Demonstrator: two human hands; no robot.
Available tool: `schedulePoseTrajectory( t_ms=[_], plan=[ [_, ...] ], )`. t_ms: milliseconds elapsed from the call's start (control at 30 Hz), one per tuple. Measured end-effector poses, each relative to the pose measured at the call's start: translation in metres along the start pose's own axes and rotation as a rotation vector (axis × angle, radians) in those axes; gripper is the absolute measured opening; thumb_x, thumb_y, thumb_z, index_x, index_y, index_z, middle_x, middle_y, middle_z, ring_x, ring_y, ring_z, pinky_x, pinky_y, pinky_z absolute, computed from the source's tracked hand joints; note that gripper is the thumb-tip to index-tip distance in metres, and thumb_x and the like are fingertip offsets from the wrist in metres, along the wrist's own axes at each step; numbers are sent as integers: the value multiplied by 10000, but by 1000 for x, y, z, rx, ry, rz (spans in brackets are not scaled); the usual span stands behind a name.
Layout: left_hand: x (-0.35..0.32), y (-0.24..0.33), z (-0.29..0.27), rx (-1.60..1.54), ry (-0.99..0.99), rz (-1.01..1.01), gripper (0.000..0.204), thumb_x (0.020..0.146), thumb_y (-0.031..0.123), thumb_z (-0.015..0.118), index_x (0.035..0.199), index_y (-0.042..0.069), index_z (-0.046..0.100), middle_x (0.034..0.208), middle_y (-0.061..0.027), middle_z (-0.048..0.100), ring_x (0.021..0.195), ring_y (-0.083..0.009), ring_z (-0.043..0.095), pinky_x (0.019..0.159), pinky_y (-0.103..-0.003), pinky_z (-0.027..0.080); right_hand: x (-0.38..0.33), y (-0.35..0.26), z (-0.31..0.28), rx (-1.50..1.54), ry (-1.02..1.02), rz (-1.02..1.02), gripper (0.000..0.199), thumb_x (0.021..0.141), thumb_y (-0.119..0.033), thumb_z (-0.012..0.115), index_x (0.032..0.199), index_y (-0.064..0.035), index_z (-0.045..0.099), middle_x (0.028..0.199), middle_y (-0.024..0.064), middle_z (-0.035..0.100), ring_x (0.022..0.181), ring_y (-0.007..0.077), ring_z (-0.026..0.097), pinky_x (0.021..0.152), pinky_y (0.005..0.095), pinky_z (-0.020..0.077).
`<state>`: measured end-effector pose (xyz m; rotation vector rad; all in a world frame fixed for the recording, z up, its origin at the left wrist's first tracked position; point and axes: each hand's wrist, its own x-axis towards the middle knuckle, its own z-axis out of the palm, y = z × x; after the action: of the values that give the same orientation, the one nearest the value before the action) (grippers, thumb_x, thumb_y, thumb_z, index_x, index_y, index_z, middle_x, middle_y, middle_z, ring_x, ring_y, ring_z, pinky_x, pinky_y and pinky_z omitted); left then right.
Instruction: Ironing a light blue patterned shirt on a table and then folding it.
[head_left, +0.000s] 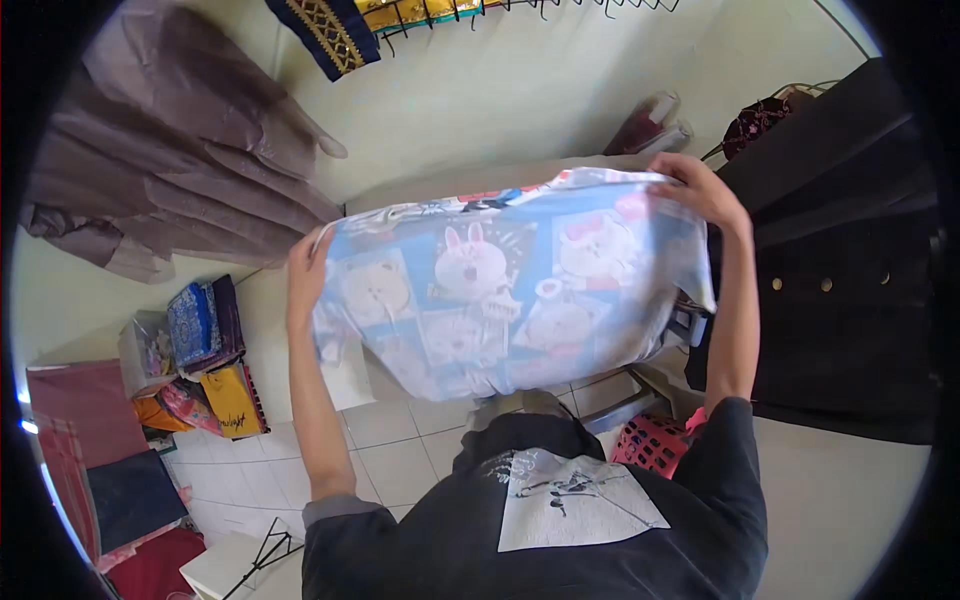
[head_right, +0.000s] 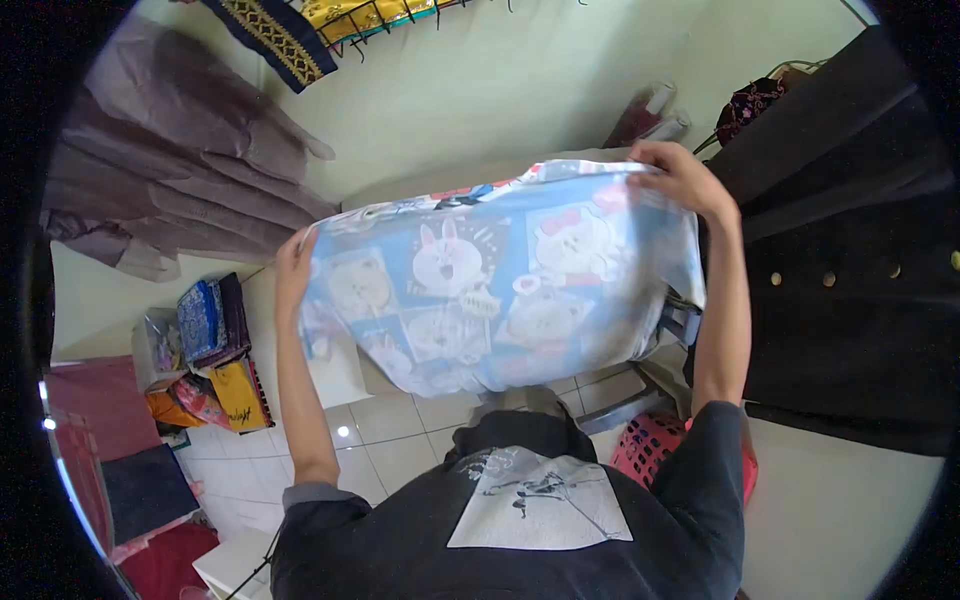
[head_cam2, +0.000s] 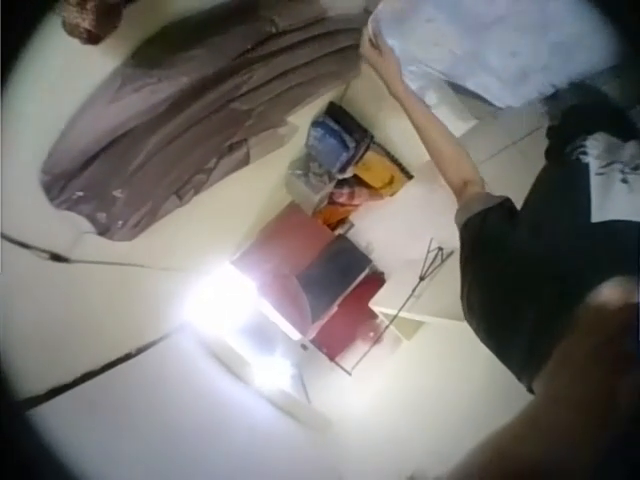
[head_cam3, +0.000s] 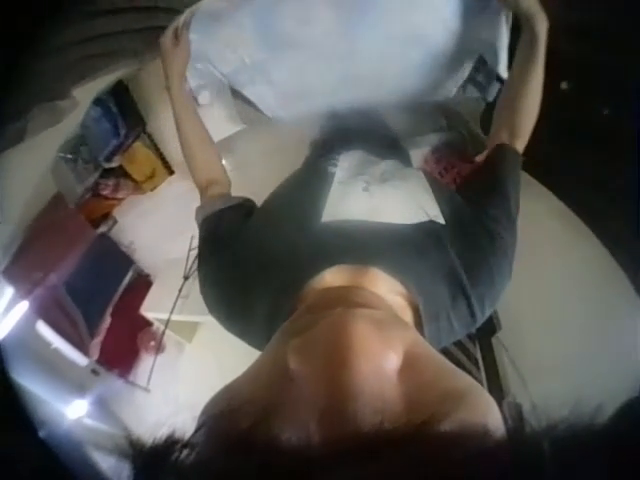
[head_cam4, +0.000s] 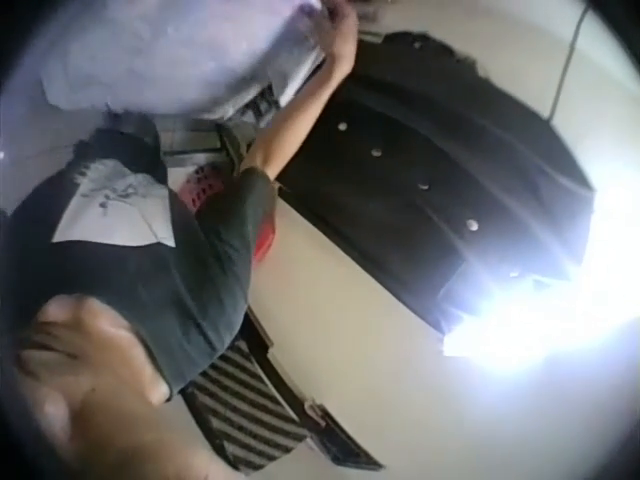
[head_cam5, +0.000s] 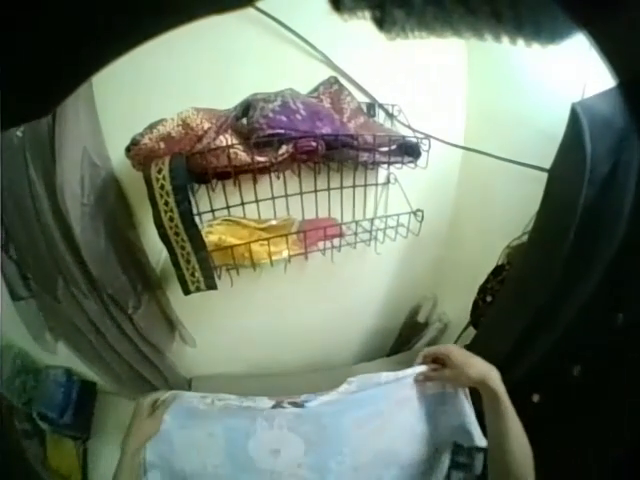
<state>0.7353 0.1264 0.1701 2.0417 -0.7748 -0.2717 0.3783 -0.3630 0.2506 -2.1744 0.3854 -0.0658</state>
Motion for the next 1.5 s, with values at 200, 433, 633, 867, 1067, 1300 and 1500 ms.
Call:
schedulePoseTrajectory(
  t_ms=[200, 433, 633, 867, 1067, 1300, 1500],
  plan=[
    [62, -97, 82, 85, 22, 41, 325, 998, 298, 626, 1061, -17, 676, 930, -165, 711, 866, -216, 678, 749, -362, 498, 103, 138, 55, -236, 147, -45, 236, 817, -92, 750, 1029, -37, 663, 900, 114, 695, 846, 228, 651, 755, 367, 504],
    [55, -110, 126, 486, 142, -153, 253, 984, 307, 605, 1062, 85, 697, 998, -166, 706, 954, -396, 660, 781, -468, 510, 117, 162, 123, -561, 384, 368, 214, 856, -132, 674, 1069, -113, 678, 1061, 135, 695, 1060, 348, 637, 934, 515, 474],
    [41, -88, 150, 657, 151, 223, 245, 947, 190, 621, 1167, 89, 659, 1307, -141, 589, 1226, -364, 537, 1007, -489, 414, 105, 148, 164, -753, 489, 256, 448, 861, -179, 690, 1291, -168, 569, 1404, 162, 503, 1332, 377, 440, 1050, 610, 364],
    [0, -60, 211, 559, -254, 388, 528, 1000, 276, 527, 1511, 172, 437, 1623, -116, 305, 1504, -324, 256, 1227, -532, 144, 74, 177, 164, -582, 602, 671, 439, 801, -218, 760, 1188, -80, 605, 1284, 226, 582, 1214, 416, 544, 981, 563, 441],
    [-2, -61, 224, 686, -235, 373, 577, 1033, 358, 434, 1576, 197, 321, 1662, -86, 220, 1529, -320, 188, 1216, -585, 94, 68, 254, 97, -391, 724, 432, 141, 781, -137, 721, 824, -11, 674, 736, 222, 655, 788, 400, 685, 726, 453, 535],
    [-20, -46, 241, 660, -183, 335, 597, 1024, 338, 457, 1576, 160, 313, 1664, -99, 210, 1531, -319, 183, 1216, -587, 88, 51, 175, 129, -600, 555, 382, 345, 812, -123, 699, 1151, -114, 637, 1162, 247, 567, 1171, 444, 530, 917, 502, 509],
    [-53, -15, 261, 567, -360, 396, 621, 1010, 336, 479, 1581, 166, 303, 1665, -101, 207, 1530, -318, 187, 1216, -586, 96, 8, 180, 157, -489, 134, 635, 344, 866, -195, 659, 1187, -74, 632, 1239, 242, 538, 1185, 453, 522, 940, 577, 480]
  ],
)
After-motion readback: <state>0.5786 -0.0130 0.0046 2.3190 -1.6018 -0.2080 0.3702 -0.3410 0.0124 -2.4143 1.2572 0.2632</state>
